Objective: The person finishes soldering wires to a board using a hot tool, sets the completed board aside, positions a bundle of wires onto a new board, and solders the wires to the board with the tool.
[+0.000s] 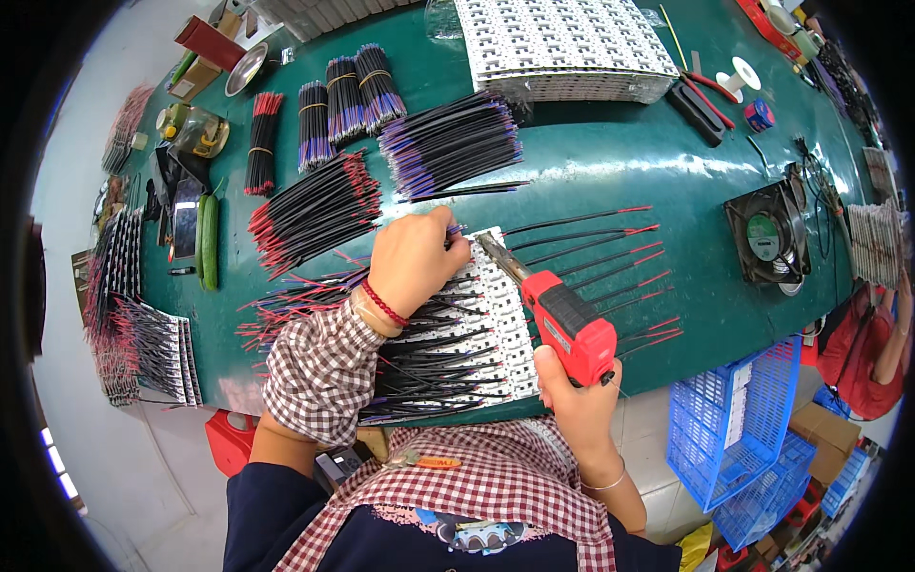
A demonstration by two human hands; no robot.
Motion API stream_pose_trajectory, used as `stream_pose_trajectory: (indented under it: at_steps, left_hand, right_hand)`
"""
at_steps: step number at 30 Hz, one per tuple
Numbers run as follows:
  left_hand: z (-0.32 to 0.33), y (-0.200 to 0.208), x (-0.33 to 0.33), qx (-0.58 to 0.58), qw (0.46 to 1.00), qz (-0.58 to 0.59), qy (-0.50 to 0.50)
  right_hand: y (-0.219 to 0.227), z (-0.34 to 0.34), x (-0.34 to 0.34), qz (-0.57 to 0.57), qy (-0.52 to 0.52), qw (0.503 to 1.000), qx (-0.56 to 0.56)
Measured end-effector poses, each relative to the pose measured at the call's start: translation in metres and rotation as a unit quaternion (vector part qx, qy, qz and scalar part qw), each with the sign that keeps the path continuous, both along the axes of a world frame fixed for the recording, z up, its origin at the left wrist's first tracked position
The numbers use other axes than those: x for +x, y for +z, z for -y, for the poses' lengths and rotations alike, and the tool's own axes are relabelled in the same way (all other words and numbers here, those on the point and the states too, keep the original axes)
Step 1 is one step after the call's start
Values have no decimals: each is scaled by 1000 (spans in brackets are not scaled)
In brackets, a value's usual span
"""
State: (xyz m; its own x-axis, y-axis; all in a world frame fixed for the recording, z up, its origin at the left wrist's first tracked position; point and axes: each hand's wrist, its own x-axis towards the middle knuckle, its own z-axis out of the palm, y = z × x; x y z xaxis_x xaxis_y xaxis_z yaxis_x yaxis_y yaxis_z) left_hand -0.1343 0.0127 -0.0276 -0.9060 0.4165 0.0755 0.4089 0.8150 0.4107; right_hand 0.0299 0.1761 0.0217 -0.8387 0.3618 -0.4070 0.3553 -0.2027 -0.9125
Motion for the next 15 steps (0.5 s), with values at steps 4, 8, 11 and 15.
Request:
stream_pose_trajectory:
  at_steps: [4,8,11,15]
  left_hand:
    - [-1,3,0,-6,1000,9,4]
    - [-2,2,-1,-3,1000,8,1]
    - [-1,4,0,-7,1000,14,3]
    - [-2,4,0,-6,1000,15,3]
  right_hand:
    - [-1,0,2,4,37,998,44]
    - [2,-1,0,17,21,999,39]
    - [6,-2,-2,17,7,999,30]
    - [6,-2,-2,26,22,998,52]
